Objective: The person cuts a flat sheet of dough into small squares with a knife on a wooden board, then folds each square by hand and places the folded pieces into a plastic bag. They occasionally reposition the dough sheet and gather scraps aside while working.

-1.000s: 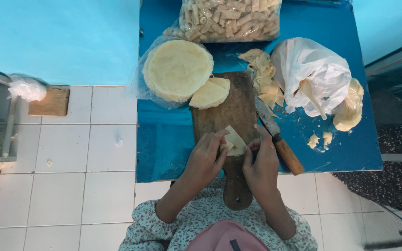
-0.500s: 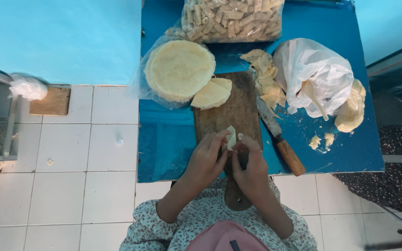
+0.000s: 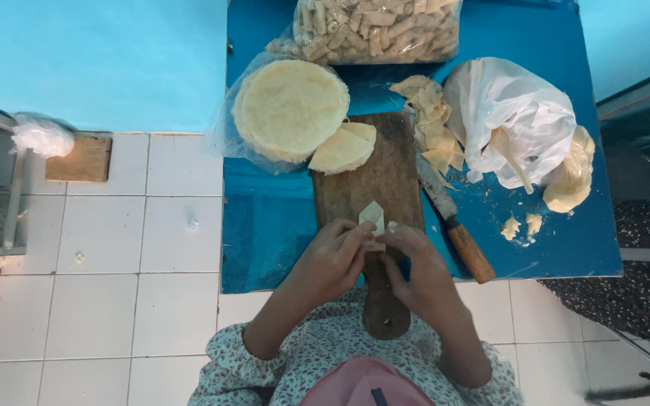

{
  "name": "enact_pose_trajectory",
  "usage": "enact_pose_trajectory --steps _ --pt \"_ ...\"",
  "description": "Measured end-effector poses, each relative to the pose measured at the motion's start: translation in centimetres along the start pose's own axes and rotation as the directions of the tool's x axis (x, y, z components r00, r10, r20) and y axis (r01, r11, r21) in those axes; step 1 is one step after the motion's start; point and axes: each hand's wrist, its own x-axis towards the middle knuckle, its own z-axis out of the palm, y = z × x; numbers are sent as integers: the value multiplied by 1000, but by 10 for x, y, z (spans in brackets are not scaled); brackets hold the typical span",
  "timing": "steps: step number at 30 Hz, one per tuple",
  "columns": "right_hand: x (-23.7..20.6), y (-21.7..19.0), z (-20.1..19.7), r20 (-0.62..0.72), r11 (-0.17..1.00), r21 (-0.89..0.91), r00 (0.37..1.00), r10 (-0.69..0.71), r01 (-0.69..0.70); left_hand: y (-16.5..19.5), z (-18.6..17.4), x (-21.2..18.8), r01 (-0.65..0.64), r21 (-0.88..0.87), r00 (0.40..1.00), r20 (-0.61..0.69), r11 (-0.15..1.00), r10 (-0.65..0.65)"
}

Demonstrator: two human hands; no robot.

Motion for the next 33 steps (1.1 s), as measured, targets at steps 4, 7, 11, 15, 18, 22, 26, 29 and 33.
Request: enact_pose_trajectory --steps 4,7,11,15,18,22,26,29,33 --pt "5 17 -6 92 997 24 993 -72 70 0 -8 4 -12 -51 999 43 999 14" --pt "7 26 -3 91 994 46 991 -102 98 -1 -11 6 -34 -67 997 72 997 39" --pt "7 31 4 0 992 101 997 -74 74 -5 -8 7 -67 -31 993 99 997 69" --pt "5 32 1 71 979 204 997 8 -22 -9 1 5 -86 73 994 72 994 81" --pt "5 33 -1 69 988 135 994 -85 75 -7 6 5 -72 72 997 24 995 70" --pt "13 35 2 66 983 185 997 -26 13 0 7 9 52 71 999 6 996 -52" --pt "25 40 1 126 963 262 992 29 -61 2 5 16 110 11 994 9 994 -110" --pt "29 38 0 157 971 228 987 37 -73 -1 5 22 131 -66 991 -6 989 -132" --pt "30 36 -4 91 987 76 984 -150 144 -3 6 22 107 36 994 11 994 -108"
